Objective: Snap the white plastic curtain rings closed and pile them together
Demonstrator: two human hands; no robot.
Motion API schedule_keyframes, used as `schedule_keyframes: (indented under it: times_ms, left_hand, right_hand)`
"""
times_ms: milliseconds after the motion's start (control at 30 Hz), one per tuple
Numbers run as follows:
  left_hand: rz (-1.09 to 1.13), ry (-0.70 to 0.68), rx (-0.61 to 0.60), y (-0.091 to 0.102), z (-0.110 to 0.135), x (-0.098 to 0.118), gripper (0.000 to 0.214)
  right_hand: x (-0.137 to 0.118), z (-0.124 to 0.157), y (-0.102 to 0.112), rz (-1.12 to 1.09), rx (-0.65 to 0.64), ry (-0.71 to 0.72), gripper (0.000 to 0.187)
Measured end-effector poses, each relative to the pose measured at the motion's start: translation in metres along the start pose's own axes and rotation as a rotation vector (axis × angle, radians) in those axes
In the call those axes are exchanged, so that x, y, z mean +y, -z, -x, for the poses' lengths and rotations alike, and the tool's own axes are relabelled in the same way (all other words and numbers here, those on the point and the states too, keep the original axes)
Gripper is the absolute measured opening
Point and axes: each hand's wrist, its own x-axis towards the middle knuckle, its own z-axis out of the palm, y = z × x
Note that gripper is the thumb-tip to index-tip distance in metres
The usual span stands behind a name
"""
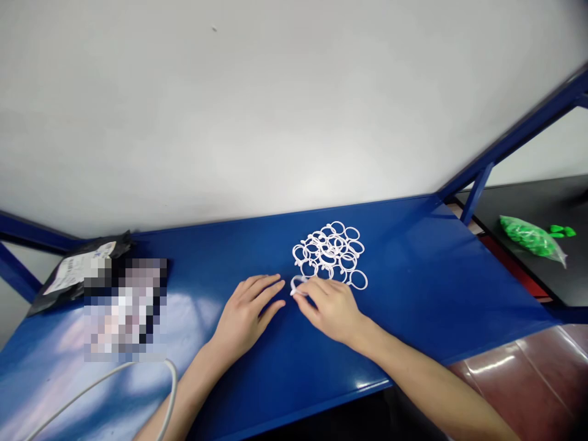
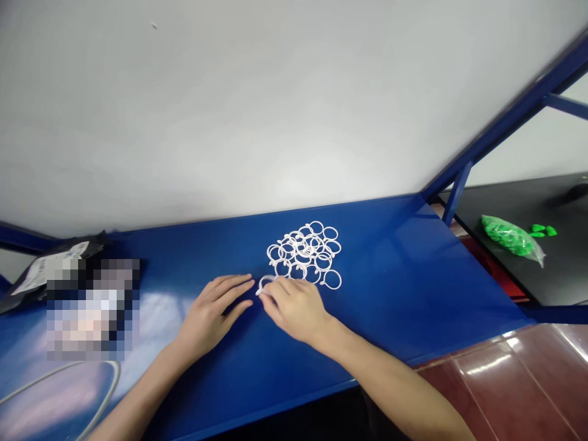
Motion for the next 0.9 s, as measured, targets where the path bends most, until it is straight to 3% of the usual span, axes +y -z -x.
schedule_keyframes:
  times_ms: [133, 267, 367, 500, 600, 700, 767, 900]
  left_hand:
    - [-0.116, 0.16, -0.048, -0.009, 0.006, -0.017, 0.043]
    - [-0.171, 0.213, -0.102, -0.017, 0.009, -0.028, 0.049]
    - [-0.181, 0.219, -0.11, -0.019, 0.01, -0.028, 0.051]
    - [-0.203, 0.199, -0.12, -0.019, 0.01, -0.027, 0.052]
    - [-0.203, 0.177, -0.118, -0.018, 0.011, -0.028, 0.052]
    - [-0.187, 0.162, -0.11, -0.017, 0.011, -0.029, 0.05]
    - [-0.182, 0.151, -0.109, -0.016, 0.011, -0.029, 0.049]
    - [-0.178, 0.145, -0.119, -0.014, 0.01, -0.028, 0.049]
  right_hand:
    - [0.022, -0.006, 0.015, 0.234, 0.107, -0.227, 0.026]
    - [0.042, -0.006, 0.022, 0.436, 0.046, -0.418, 0.032]
    - [0.044, -0.005, 0.025, 0.443, 0.03, -0.46, 0.035]
    - [0.027, -0.006, 0.023, 0.209, -0.025, -0.281, 0.032]
    - [0.011, -0.003, 0.015, 0.034, -0.221, -0.061, 0.03]
    - [-0.003, 0.002, 0.003, -0.038, -0.449, 0.07, 0.026]
    - [-0.008, 0.006, -0.003, -0.037, -0.539, 0.095, 0.025]
    - [-0.012, 0.005, -0.004, -0.044, -0.589, 0.035, 0.026]
